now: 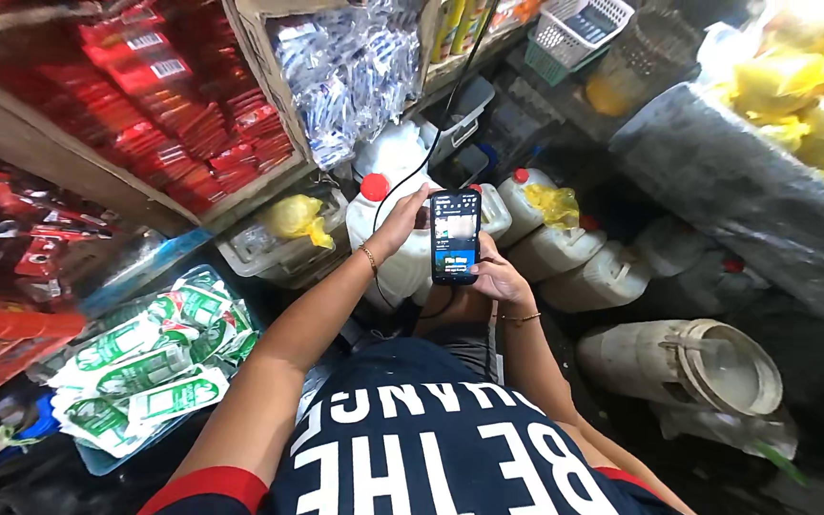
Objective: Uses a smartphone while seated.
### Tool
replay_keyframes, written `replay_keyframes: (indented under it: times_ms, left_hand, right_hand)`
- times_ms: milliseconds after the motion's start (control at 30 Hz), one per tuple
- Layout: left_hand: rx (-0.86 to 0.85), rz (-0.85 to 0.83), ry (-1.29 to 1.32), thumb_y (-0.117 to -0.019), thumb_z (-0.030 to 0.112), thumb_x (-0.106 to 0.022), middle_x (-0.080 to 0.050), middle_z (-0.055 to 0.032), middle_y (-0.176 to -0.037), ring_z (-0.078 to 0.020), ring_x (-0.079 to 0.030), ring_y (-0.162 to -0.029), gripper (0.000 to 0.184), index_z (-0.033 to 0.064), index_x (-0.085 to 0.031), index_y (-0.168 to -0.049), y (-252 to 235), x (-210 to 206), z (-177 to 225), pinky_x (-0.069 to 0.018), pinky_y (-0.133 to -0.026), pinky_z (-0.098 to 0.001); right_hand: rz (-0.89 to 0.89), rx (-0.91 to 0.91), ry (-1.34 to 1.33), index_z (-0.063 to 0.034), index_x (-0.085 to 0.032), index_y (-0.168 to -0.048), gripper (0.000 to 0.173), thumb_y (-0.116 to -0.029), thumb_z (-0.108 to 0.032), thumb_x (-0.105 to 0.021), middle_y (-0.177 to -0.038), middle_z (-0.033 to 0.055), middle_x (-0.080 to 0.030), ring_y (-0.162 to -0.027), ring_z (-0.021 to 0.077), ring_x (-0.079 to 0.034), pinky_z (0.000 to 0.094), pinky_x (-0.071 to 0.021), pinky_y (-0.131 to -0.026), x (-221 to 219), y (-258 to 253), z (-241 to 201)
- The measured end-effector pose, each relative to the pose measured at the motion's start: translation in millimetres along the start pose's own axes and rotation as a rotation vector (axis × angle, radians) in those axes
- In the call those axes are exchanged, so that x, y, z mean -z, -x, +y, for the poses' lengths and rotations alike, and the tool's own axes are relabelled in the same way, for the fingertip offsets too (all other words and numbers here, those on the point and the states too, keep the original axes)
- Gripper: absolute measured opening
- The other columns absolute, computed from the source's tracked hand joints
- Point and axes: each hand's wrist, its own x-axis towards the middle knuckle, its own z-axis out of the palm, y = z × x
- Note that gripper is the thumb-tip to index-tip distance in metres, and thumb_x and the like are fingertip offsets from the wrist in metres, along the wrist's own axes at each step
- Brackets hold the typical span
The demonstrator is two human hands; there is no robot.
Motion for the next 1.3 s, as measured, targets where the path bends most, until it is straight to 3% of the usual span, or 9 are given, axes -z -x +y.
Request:
replay_keyframes:
  times_ms: [167,333,667,767,833,967,1167,1300]
  left_hand:
    - [0.014,0.002,0.031,-0.1127,0.039,-0.016,-0.069,-0.0072,-0.105,-0.0104,-0.066,-0.086,0.058,0.0063,-0.06,-0.134,-1,4,0,-0.0559,-0.082,-0.0285]
    - [0.01,-0.014,0.016,-0.1126,0.038,-0.016,-0.069,-0.0067,-0.104,-0.0096,-0.067,-0.086,0.059,0.0051,-0.059,-0.134,-3,5,-3,-0.0562,-0.081,-0.0281]
    - [0.01,-0.032,0.007,-0.1126,0.038,-0.021,-0.068,-0.0059,-0.104,-0.009,-0.066,-0.087,0.055,0.0048,-0.058,-0.135,1,-7,-3,-0.0558,-0.081,-0.0282]
    - [-0.016,-0.05,0.022,-0.1121,0.031,-0.032,-0.069,-0.0074,-0.107,-0.0104,-0.067,-0.091,0.045,0.0022,-0.059,-0.133,4,-8,-4,-0.0568,-0.084,-0.0304]
    - [-0.023,-0.063,0.006,-0.1083,0.021,-0.047,-0.069,-0.011,-0.111,-0.0128,-0.068,-0.094,0.036,0.0001,-0.056,-0.136,8,-11,-2,-0.0573,-0.088,-0.0321]
    - [-0.021,-0.048,-0.073,-0.0923,0.009,-0.073,-0.07,-0.013,-0.111,-0.0146,-0.07,-0.093,0.053,0.0014,-0.049,-0.139,13,-20,-3,-0.0593,-0.087,-0.0323]
    - [0.001,0.024,-0.23,-0.0868,0.009,-0.079,-0.068,-0.0184,-0.117,-0.0243,-0.071,-0.099,0.062,0.005,-0.047,-0.14,13,-34,-7,-0.0594,-0.09,-0.0438]
    - [-0.006,0.0,-0.238,-0.0886,0.01,-0.077,-0.068,-0.0181,-0.116,-0.0228,-0.071,-0.097,0.059,0.0041,-0.048,-0.14,15,-36,-7,-0.0595,-0.088,-0.0417]
  right_hand:
    - [0.007,-0.021,0.008,-0.0254,-0.044,-0.147,0.069,-0.0858,-0.012,-0.073,-0.131,0.0053,-0.064,-0.118,0.0213,-0.064,0.0461,-0.053,-0.102,3,-5,-4]
    - [-0.025,-0.012,0.027,-0.0236,-0.044,-0.148,0.065,-0.0894,-0.015,-0.072,-0.131,0.0042,-0.064,-0.118,0.0195,-0.064,0.0442,-0.0521,-0.103,5,-1,-4]
    - [0.034,-0.004,0.075,-0.027,-0.039,-0.15,0.068,-0.0883,-0.015,-0.066,-0.132,0.0014,-0.062,-0.118,0.0169,-0.063,0.0425,-0.0532,-0.1,0,16,0]
    - [0.016,0.007,0.052,-0.025,-0.037,-0.151,0.069,-0.0889,-0.014,-0.066,-0.133,0.0031,-0.062,-0.119,0.0187,-0.062,0.0436,-0.0532,-0.1,-2,18,2]
    - [-0.015,0.021,0.041,-0.0241,-0.039,-0.15,0.066,-0.0906,-0.016,-0.066,-0.133,0.0042,-0.062,-0.119,0.0193,-0.062,0.0433,-0.0534,-0.1,-4,19,2]
    - [-0.011,0.034,0.028,-0.0239,-0.04,-0.15,0.064,-0.0914,-0.016,-0.065,-0.133,0.0052,-0.061,-0.118,0.0203,-0.063,0.0437,-0.054,-0.1,-5,23,6]
    - [0.038,-0.007,0.007,-0.0261,-0.039,-0.151,0.068,-0.0896,-0.016,-0.067,-0.132,0.0055,-0.063,-0.116,0.0209,-0.065,0.0437,-0.0561,-0.097,-8,32,8]
    - [0.029,-0.005,0.021,-0.028,-0.035,-0.153,0.071,-0.0913,-0.018,-0.068,-0.134,0.005,-0.062,-0.117,0.0203,-0.064,0.043,-0.056,-0.097,-9,38,8]
